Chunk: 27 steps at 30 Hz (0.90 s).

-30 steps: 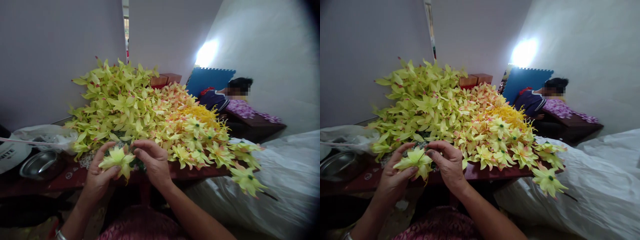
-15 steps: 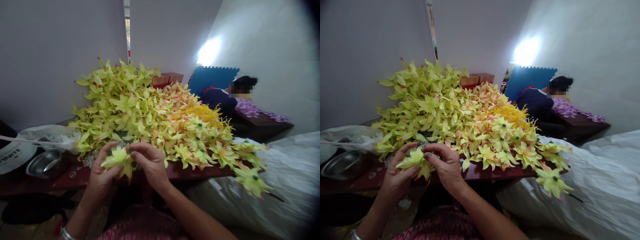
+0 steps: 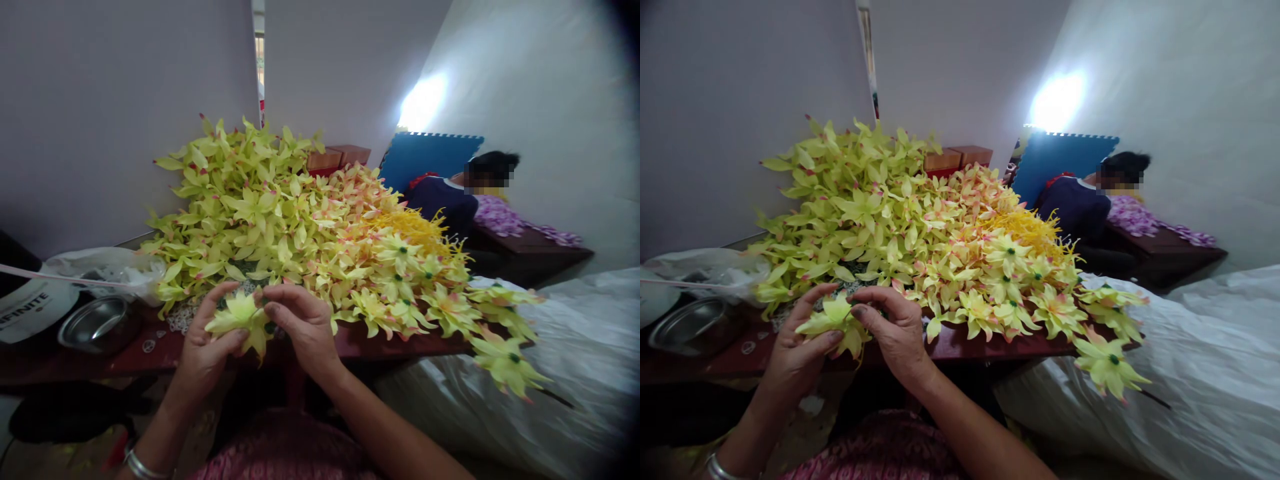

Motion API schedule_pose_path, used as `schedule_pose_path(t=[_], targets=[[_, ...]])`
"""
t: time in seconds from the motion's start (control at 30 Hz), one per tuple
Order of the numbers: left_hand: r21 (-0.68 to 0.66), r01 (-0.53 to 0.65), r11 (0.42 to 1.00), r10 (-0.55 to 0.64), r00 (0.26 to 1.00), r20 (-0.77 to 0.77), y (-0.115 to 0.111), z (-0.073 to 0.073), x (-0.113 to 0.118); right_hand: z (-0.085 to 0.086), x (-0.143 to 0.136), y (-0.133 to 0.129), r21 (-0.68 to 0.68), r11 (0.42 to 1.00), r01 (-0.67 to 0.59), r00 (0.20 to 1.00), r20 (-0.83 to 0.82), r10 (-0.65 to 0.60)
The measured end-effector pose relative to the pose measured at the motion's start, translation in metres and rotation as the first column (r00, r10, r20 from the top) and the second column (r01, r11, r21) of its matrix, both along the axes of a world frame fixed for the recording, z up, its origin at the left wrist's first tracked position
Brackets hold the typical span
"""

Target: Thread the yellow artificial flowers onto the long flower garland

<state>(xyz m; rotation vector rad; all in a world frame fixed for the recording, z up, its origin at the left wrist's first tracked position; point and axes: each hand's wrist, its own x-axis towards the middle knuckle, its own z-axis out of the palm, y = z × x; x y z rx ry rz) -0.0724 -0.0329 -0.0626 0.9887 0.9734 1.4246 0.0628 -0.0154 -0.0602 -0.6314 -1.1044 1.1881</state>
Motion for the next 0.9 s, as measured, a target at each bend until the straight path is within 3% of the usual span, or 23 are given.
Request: schedule_pose_path(t=[0.43,0.5,0.57,0.7,0.8,0.9], targets=[[-0.019,0.021,1.0,-0.02,0.999,0.029,0.0,-0.001,-0.002,0.0,0.001,0.002,-0.006,1.0,0.016,0.994,0.105,-0.015],[-0.018,0.02,1.0,-0.02,0.999,0.036,0.0,-0.001,-0.001,-0.001,0.001,0.002,0.037,0.999,0.004,0.98,0.197,-0.011],[-0.011,0.019,1.0,-0.018,0.999,0.044,0.0,0.0,0.0,-0.001,0.002,0.002,0.165,0.986,0.001,0.949,0.311,-0.053],[0.011,0.005,1.0,-0.006,0.997,0.074,0.0,0.001,0.001,0.001,0.006,-0.002,0.491,0.868,0.076,0.821,0.462,-0.334],[0.015,0.005,1.0,-0.006,0.996,0.09,0.0,0.001,-0.001,0.001,0.009,-0.006,0.624,0.771,0.127,0.743,0.455,-0.491],[0.018,0.036,0.999,-0.038,0.993,0.112,-0.001,0.001,-0.002,-0.002,0.01,-0.01,0.702,0.705,0.094,0.686,0.468,-0.557]])
